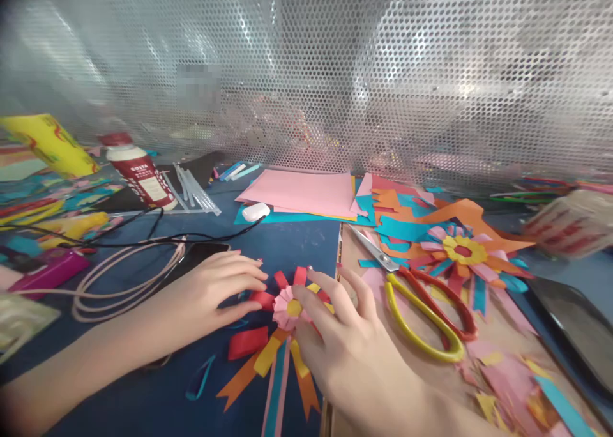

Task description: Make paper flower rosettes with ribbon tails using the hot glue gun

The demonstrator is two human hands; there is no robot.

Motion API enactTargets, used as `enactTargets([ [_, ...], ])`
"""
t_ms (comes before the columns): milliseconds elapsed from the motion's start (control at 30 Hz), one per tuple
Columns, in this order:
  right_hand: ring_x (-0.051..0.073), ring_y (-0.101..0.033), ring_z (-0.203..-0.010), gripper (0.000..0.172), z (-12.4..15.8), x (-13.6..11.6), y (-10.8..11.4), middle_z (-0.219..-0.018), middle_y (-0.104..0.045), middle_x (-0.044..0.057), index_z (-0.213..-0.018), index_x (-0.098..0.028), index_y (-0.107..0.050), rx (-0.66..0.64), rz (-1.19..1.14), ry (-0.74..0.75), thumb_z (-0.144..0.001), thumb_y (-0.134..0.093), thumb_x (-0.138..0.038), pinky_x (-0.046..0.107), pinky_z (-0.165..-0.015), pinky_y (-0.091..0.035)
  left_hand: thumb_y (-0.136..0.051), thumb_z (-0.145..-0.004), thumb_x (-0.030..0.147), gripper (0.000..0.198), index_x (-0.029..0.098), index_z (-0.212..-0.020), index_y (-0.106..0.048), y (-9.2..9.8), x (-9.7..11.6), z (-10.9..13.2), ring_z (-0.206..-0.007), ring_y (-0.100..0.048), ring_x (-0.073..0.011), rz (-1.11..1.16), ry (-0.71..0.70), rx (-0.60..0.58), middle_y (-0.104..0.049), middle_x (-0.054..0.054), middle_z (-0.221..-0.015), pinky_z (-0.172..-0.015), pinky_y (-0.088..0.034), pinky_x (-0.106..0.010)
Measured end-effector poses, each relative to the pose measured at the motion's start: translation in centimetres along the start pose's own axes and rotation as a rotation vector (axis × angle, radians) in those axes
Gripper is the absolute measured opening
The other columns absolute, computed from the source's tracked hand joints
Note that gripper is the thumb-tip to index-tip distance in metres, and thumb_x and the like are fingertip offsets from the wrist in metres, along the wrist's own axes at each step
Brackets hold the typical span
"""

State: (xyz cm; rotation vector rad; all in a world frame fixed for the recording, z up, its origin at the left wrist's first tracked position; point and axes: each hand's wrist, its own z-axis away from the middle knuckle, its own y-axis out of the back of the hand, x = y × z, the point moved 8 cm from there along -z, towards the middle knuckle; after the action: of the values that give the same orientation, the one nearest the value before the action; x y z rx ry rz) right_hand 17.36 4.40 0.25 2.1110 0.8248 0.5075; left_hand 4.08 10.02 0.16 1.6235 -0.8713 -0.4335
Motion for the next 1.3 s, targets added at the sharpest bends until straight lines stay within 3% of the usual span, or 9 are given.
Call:
enactTargets([
  [167, 0.024, -0.05, -0.108, 0.009, 0.0, 0.5, 0.0, -0.109, -0.064, 0.001, -0.088, -0.025, -0.064, -0.027, -0.061, -0.038, -0.085, -0.056, -0.022, 0.052, -0.1, -0.03, -0.05, -0.088, 0.037, 0.024, 0.021, -0.1, -0.064, -0.4, -0.5, 0.3, -0.109, -0.055, -0.0202, 0.038, 0.036, -0.025, -0.065, -0.003, -0.107, -0.101, -0.037, -0.041],
  [333, 0.016, -0.058, -0.093, 0.016, -0.6, 1.4, 0.4, -0.105, -0.062, 0.004, -0.098, -0.025, -0.059, -0.091, -0.381, -0.106, -0.089, -0.048, -0.018, 0.03, -0.077, -0.049, -0.052, -0.088, 0.036, 0.025, 0.02, -0.104, -0.063, -0.8, -0.7, 0.6, -0.112, -0.054, -0.0208, 0.057, 0.052, -0.071, -0.064, -0.005, -0.111, -0.1, -0.04, -0.038],
  [500, 0.008, -0.052, -0.052, 0.009, -1.0, 1.6, 1.4, -0.063, -0.057, -0.005, -0.081, -0.024, -0.055, -0.137, -0.568, -0.251, -0.088, -0.052, -0.022, 0.019, -0.051, -0.045, -0.052, -0.088, 0.031, 0.022, 0.019, -0.101, -0.064, -0.6, -0.3, 0.8, -0.11, -0.054, -0.0212, 0.052, 0.035, -0.072, -0.065, -0.005, -0.109, -0.099, -0.041, -0.039],
  [667, 0.01, -0.055, -0.057, 0.016, -1.2, 1.2, 2.3, -0.065, -0.059, -0.005, -0.074, -0.024, -0.056, -0.138, -0.621, -0.371, -0.089, -0.05, -0.025, 0.019, -0.051, -0.043, -0.052, -0.088, 0.032, 0.023, 0.018, -0.101, -0.065, -0.1, -0.6, 0.7, -0.11, -0.055, -0.0223, 0.018, 0.045, -0.021, -0.065, -0.006, -0.11, -0.097, -0.043, -0.038],
  [767, 0.01, -0.044, -0.045, 0.029, -1.0, 1.0, 2.5, -0.051, -0.048, -0.006, -0.065, -0.024, -0.053, -0.169, -0.532, -0.422, -0.091, -0.047, -0.036, 0.021, -0.042, -0.036, -0.052, -0.088, 0.03, 0.022, 0.019, -0.101, -0.064, 0.5, -0.7, 0.7, -0.109, -0.056, -0.0197, -0.045, 0.056, -0.006, -0.065, -0.005, -0.109, -0.096, -0.043, -0.033],
  [867, 0.01, -0.051, -0.054, 0.022, -1.2, 0.1, 3.2, -0.062, -0.056, -0.004, -0.075, -0.024, -0.054, -0.135, -0.571, -0.361, -0.092, -0.044, -0.033, 0.02, -0.049, -0.042, -0.047, -0.09, 0.029, 0.022, 0.022, -0.103, -0.063, 1.6, -2.0, 1.0, -0.103, -0.058, -0.016, -0.216, 0.177, -0.028, -0.066, -0.002, -0.107, -0.092, -0.045, -0.027],
  [1000, 0.009, -0.045, -0.041, 0.031, -1.3, -1.6, 3.8, -0.05, -0.047, -0.006, -0.065, -0.023, -0.047, -0.144, -0.495, -0.229, -0.094, -0.039, -0.032, 0.02, -0.038, -0.035, -0.044, -0.09, 0.021, 0.022, 0.015, -0.1, -0.063, 6.1, -6.3, 1.9, -0.095, -0.062, -0.0223, -0.443, 0.469, 0.003, -0.067, -0.01, -0.098, -0.083, -0.049, -0.034],
  [1167, 0.011, -0.058, -0.056, 0.022, -1.3, -2.2, 4.4, -0.066, -0.06, -0.003, -0.08, -0.023, -0.054, -0.075, -0.463, -0.185, -0.094, -0.038, -0.03, 0.019, -0.05, -0.047, -0.054, -0.087, 0.025, 0.018, 0.011, -0.097, -0.061, 16.4, -13.2, 4.9, -0.097, -0.059, -0.0231, -0.663, 0.87, 0.073, -0.063, -0.01, -0.099, -0.084, -0.048, -0.044],
  [1300, 0.011, -0.053, -0.041, 0.034, -1.2, -2.9, 5.2, -0.05, -0.054, -0.003, -0.067, -0.023, -0.053, -0.077, -0.343, -0.084, -0.094, -0.036, -0.033, 0.02, -0.04, -0.043, -0.053, -0.088, 0.031, 0.029, 0.015, -0.112, -0.054, 22.9, -16.0, 8.2, -0.1, -0.057, -0.0207, -0.666, 0.965, 0.179, -0.056, -0.008, -0.114, -0.086, -0.048, -0.042],
])
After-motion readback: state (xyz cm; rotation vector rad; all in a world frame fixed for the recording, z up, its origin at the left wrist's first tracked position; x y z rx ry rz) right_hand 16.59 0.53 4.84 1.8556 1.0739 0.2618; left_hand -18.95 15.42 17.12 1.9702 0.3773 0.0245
